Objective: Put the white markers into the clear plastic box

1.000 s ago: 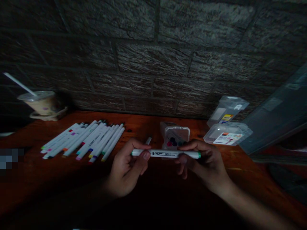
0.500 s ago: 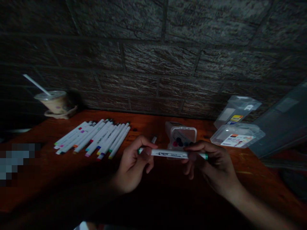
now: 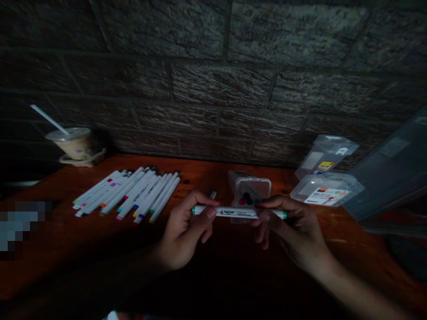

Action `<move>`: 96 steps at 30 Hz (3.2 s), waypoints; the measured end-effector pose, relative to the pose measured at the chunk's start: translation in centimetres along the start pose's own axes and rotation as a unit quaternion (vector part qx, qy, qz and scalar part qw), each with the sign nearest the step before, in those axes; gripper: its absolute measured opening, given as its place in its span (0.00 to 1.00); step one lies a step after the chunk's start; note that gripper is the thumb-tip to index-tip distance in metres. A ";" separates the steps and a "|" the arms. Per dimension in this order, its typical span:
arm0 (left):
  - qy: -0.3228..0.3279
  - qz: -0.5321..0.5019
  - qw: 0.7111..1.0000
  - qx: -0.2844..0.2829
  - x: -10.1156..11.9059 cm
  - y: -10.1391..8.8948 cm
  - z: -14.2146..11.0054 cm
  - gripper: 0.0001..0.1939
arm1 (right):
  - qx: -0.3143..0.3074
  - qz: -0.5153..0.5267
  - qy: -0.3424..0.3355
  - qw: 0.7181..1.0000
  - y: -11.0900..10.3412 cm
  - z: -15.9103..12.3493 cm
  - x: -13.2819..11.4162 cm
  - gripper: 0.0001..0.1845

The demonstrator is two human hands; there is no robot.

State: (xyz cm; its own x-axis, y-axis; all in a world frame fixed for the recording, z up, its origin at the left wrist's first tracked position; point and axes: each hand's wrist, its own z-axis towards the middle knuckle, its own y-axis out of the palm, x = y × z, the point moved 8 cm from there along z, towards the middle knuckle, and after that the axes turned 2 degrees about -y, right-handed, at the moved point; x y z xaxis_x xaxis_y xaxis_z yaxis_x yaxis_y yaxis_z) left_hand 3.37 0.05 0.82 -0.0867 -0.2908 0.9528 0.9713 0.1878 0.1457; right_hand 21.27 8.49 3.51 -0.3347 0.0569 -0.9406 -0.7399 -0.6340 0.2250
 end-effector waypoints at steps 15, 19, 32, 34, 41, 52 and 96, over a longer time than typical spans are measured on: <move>-0.026 -0.074 0.996 0.032 -0.2 -0.4 0.5 0.15 | -0.011 0.020 -0.002 1.000 -0.1 0.2 -0.2 0.08; -0.035 -0.057 0.997 0.028 -0.9 -0.8 0.6 0.15 | 0.005 0.021 -0.014 1.000 -0.6 0.4 -0.3 0.06; -0.014 -0.134 0.988 0.075 1.3 -1.2 1.2 0.15 | 0.006 0.025 -0.027 0.999 -1.3 0.6 -1.0 0.07; -0.011 -0.144 0.987 0.075 1.5 -1.1 1.2 0.15 | 0.007 0.037 -0.026 0.999 -1.2 0.6 -1.1 0.07; 0.001 -0.165 0.984 0.065 1.8 -0.9 1.2 0.14 | 0.002 0.049 -0.022 0.999 -1.1 0.8 -1.4 0.08; 0.019 -0.199 0.979 0.044 2.1 -0.7 1.1 0.13 | -0.020 0.088 -0.010 0.996 -0.9 0.8 -1.2 0.11; 0.029 0.124 0.990 0.055 2.3 -0.6 1.2 0.07 | 0.051 -0.153 -0.118 0.980 -1.2 0.2 -2.3 0.10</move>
State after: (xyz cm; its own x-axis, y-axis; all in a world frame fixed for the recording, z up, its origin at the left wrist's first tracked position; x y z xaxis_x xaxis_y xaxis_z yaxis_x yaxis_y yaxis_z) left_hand 2.35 0.39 3.21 0.1672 -0.2763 0.9464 0.9308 0.3606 -0.0592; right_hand 22.83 9.26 5.46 -0.2041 0.4168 -0.8858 -0.8774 -0.4792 -0.0233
